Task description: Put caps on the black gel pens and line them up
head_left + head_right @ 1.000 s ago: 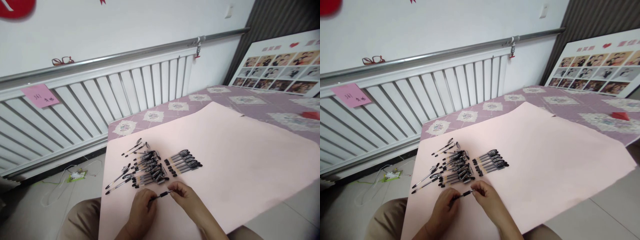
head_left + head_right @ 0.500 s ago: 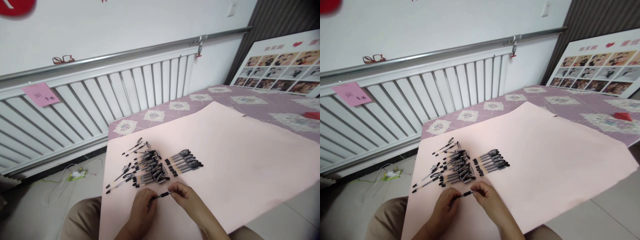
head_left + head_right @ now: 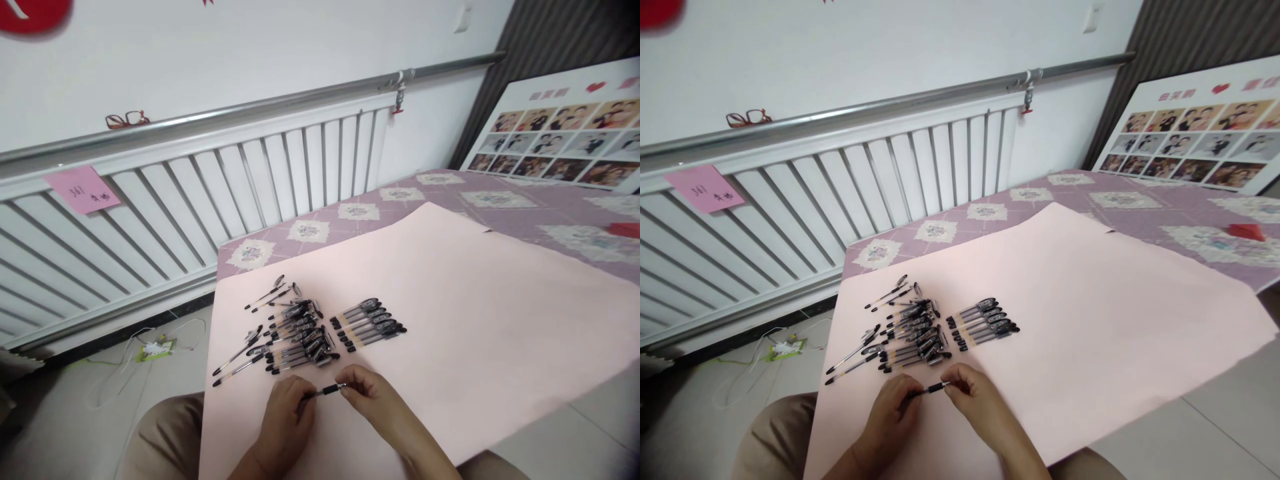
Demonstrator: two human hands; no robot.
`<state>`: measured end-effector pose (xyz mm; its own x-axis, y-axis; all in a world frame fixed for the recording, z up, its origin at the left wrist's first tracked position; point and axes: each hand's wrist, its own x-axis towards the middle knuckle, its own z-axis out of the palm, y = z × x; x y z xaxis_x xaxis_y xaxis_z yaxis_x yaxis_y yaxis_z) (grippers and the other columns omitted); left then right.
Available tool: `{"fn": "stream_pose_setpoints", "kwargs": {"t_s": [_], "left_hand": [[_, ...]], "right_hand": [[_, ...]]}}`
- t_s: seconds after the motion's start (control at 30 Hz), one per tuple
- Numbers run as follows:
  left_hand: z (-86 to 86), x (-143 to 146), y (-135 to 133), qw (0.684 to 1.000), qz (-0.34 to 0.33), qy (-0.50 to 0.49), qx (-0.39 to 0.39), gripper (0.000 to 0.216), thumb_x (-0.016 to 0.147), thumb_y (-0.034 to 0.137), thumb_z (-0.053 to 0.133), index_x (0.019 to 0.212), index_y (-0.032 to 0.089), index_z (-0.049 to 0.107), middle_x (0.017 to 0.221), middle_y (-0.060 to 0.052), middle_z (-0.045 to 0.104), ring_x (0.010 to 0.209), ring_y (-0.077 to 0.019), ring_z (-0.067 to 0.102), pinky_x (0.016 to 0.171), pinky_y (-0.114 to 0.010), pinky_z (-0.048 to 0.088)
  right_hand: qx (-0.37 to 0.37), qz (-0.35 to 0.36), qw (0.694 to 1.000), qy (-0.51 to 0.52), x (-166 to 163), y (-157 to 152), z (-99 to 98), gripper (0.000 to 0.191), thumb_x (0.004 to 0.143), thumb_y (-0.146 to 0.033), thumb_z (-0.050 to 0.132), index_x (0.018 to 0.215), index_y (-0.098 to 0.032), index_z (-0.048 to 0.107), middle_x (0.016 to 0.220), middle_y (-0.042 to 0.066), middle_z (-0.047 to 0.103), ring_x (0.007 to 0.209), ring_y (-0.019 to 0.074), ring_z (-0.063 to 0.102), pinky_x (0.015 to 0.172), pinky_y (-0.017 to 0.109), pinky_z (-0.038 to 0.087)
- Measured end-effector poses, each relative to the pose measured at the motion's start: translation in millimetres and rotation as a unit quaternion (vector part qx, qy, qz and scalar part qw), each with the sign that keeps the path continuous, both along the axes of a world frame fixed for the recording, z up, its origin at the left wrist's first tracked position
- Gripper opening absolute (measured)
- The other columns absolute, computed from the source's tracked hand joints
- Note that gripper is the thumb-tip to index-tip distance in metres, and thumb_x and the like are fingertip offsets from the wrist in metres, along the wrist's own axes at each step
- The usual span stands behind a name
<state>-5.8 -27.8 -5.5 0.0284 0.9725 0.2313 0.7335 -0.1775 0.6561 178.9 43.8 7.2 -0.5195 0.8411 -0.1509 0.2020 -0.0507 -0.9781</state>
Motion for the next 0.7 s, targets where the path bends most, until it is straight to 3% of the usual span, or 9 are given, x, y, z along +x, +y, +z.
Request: {"fn": "stream_pose_setpoints", "kwargs": {"t_s": [0.47,0.7], "left_hand": [[-0.9,0,0,1.0,0.008,-0.01,-0.011,0.017,0.074,0.009,0.046,0.082,0.021,0.056,0.08,-0.003,0.059,0.077,-0.0175,0.053,0.071,-0.031,0.042],[-2.3,0,1,1.0,0.006,-0.005,0.0,0.017,0.074,0.009,0.046,0.081,0.021,0.055,0.079,-0.002,0.059,0.076,-0.0167,0.053,0.071,-0.03,0.043]], "right_hand": [[0.104,-0.006,0.992,-0.075,-1,-1,6.4,0.012,0.079,-0.03,0.05,0.075,-0.021,0.058,0.071,-0.002,0.059,0.068,0.0147,0.053,0.062,0.024,0.04],[0.197,-0.011,0.97,-0.142,-6,-6,11.5,0.031,0.086,-0.035,0.04,0.06,-0.021,0.045,0.06,-0.002,0.05,0.058,0.0139,0.047,0.054,0.025,0.034]]}}
